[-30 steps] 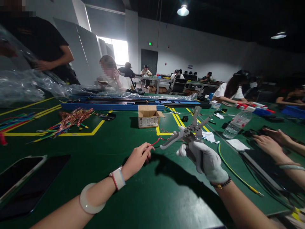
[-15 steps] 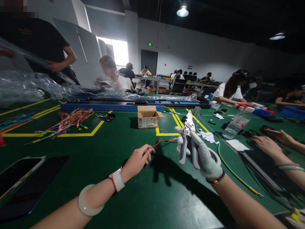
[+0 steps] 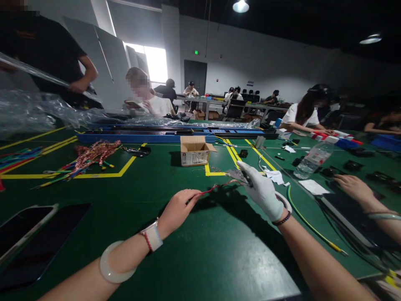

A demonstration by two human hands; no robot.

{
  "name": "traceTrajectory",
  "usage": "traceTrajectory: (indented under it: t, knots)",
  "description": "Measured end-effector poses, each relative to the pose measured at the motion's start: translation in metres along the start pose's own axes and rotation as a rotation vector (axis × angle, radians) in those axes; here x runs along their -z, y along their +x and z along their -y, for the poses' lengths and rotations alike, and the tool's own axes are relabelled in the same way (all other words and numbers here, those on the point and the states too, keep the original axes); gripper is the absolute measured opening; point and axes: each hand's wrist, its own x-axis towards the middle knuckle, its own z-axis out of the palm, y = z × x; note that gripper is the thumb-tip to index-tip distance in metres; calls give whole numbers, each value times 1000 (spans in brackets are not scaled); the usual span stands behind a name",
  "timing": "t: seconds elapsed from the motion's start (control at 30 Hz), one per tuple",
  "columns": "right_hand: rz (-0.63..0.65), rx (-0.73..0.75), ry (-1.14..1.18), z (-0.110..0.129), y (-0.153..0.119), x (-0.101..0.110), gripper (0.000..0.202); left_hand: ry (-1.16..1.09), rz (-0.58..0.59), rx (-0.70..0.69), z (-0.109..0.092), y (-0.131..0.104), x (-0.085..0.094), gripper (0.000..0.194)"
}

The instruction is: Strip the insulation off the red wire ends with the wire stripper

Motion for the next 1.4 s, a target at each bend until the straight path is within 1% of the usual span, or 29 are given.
traceTrajectory:
  t: [0.07, 0.17, 0.33, 0.4, 0.47, 0.6, 0.7, 0.83, 0.97, 1.07, 1.13, 1.23, 1.4]
  knots:
    - [52, -2, -68, 1, -2, 1, 63, 26, -6, -7, 1, 0, 0, 26]
    - [60, -19, -92, 8, -3, -2, 66, 72, 10, -7, 0, 0, 1, 25]
    - [25, 98, -49, 15, -4, -16, 78, 82, 35, -22, -3, 0, 4, 25]
    - [22, 136, -55, 15, -3, -21, 78, 67, 42, -17, -4, 0, 5, 26]
    - [36, 142, -84, 15, -2, -23, 77, 50, 56, -4, -4, 0, 5, 28]
    - [77, 164, -158, 16, 2, -20, 77, 12, 97, 41, -4, 1, 7, 29]
    - [108, 188, -208, 20, 2, -17, 80, -19, 100, 60, -4, 1, 7, 28]
    - [158, 134, -313, 27, 1, -14, 76, -50, 98, 63, -3, 1, 7, 27]
    - [195, 106, -406, 34, 0, -14, 73, -94, 125, 107, -4, 2, 7, 28]
    - [199, 115, -396, 35, 1, -14, 72, -127, 143, 131, -6, 3, 9, 29]
    - [174, 141, -353, 34, 2, -15, 70, -146, 158, 147, -7, 3, 10, 29]
    - [137, 179, -281, 34, 3, -14, 76, -170, 179, 177, -9, 4, 12, 31]
    - [123, 167, -224, 34, 2, -16, 81, -191, 202, 183, -6, 5, 12, 33]
